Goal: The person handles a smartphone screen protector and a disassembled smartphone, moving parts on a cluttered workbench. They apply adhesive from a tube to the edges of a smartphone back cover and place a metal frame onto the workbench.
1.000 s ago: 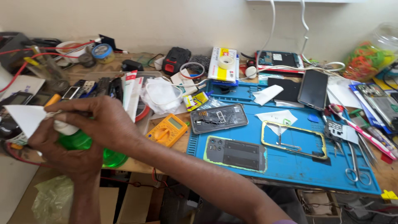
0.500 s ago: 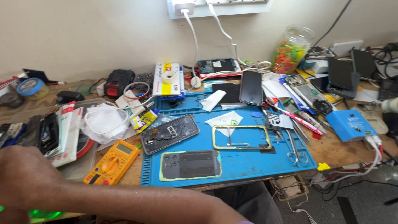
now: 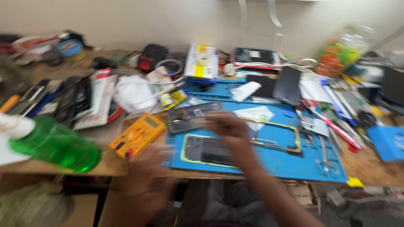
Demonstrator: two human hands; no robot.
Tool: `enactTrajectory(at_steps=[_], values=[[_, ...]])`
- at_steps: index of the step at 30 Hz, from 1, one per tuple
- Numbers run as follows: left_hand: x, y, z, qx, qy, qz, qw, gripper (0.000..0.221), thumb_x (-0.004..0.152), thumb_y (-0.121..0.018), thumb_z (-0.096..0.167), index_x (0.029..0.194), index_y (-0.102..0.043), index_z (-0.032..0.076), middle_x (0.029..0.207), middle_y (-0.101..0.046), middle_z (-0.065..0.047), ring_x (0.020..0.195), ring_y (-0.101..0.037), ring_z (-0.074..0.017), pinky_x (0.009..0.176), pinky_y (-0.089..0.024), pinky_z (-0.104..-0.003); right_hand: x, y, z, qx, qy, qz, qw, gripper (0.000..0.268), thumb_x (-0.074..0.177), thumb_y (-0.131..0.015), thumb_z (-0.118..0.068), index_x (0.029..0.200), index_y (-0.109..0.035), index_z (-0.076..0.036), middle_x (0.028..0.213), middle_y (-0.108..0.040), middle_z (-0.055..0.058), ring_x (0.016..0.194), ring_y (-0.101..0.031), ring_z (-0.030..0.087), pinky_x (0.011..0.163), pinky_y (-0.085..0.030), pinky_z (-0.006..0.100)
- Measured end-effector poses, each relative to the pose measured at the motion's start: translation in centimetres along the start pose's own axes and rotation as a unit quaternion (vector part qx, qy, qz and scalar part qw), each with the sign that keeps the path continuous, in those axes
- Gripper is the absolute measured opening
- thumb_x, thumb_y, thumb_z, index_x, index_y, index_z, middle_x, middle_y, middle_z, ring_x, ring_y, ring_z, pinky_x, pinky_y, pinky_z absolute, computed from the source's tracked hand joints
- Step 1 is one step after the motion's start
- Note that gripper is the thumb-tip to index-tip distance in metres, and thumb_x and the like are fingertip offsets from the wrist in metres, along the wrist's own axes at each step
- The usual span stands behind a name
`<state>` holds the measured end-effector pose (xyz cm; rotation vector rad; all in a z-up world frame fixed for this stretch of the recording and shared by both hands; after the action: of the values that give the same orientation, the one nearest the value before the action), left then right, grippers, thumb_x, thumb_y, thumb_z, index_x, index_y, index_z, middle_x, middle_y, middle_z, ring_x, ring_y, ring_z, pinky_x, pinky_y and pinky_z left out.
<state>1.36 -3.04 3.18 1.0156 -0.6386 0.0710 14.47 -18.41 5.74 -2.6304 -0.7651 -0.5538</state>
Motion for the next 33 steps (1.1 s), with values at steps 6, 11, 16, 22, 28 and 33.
enactTrajectory(at_steps=[6, 11, 16, 22, 28, 33], values=[[0.2, -3.0, 0.1, 0.003, 0.008, -0.067, 0.998, 0.070, 0.095, -0.063, 0.048, 0.144, -0.053, -0.002, 0.154, -0.049, -0.018, 0.146, -0.039, -0.0351, 0.118, -0.028, -0.051, -1.6, 5.7, -3.3, -0.553, -0.008, -0.060, 0.831, 0.018, 0.081, -0.079, -0.008, 0.098, -0.083, -0.012, 0.099, -0.080, 0.003, 0.089, -0.073, 0.018, 0.077, -0.059, 0.033], [-0.2, -3.6, -0.3, 0.005, 0.019, -0.077, 0.997, 0.073, 0.094, -0.063, 0.052, 0.143, -0.054, -0.001, 0.152, -0.050, -0.017, 0.145, -0.039, -0.0353, 0.118, -0.028, -0.050, -1.5, 3.9, 1.2, -0.606, 0.050, -0.187, 0.771, 0.016, 0.080, -0.074, -0.005, 0.093, -0.081, -0.010, 0.094, -0.077, 0.006, 0.088, -0.070, 0.025, 0.078, -0.056, 0.039], [0.0, -4.1, -0.7, -0.002, 0.039, -0.082, 0.996, 0.073, 0.093, -0.065, 0.055, 0.140, -0.056, 0.000, 0.151, -0.051, -0.017, 0.145, -0.040, -0.0343, 0.119, -0.028, -0.050, 0.0, 1.3, 3.3, -0.578, 0.117, -0.222, 0.777, 0.015, 0.080, -0.070, -0.003, 0.093, -0.078, -0.005, 0.094, -0.073, 0.009, 0.091, -0.067, 0.028, 0.082, -0.056, 0.039], [-0.3, -3.8, -0.7, -0.014, 0.032, -0.064, 0.997, 0.074, 0.091, -0.066, 0.053, 0.141, -0.056, -0.001, 0.151, -0.052, -0.016, 0.144, -0.040, -0.0343, 0.118, -0.029, -0.050, -0.5, 2.9, 1.7, -0.612, 0.023, -0.184, 0.769, 0.010, 0.082, -0.071, -0.003, 0.087, -0.079, -0.007, 0.085, -0.069, 0.009, 0.083, -0.064, 0.028, 0.077, -0.053, 0.041], [0.0, -3.3, -0.7, -0.015, 0.015, -0.072, 0.997, 0.074, 0.091, -0.069, 0.049, 0.143, -0.055, 0.000, 0.153, -0.050, -0.016, 0.147, -0.039, -0.0342, 0.119, -0.028, -0.050, -0.8, 2.3, 1.8, -0.617, 0.084, -0.209, 0.754, 0.020, 0.073, -0.068, 0.002, 0.091, -0.076, -0.002, 0.089, -0.069, 0.011, 0.087, -0.063, 0.030, 0.077, -0.053, 0.041], [0.0, -3.6, -0.5, -0.072, 0.007, -0.100, 0.992, 0.074, 0.090, -0.070, 0.049, 0.144, -0.055, 0.000, 0.156, -0.049, -0.016, 0.149, -0.038, -0.0345, 0.123, -0.026, -0.050, -2.2, 5.0, -2.4, -0.610, -0.057, -0.162, 0.773, 0.015, 0.077, -0.074, -0.004, 0.090, -0.081, -0.009, 0.085, -0.074, 0.008, 0.081, -0.070, 0.029, 0.071, -0.056, 0.039]])
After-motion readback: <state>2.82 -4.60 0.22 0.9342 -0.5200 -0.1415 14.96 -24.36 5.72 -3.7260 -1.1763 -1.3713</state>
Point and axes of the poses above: each hand's wrist, its own x-axis towards the middle knuckle, its own y-axis out of the back of the hand, z = x × y, the point moved 4 cm from there along x, towards the middle knuckle
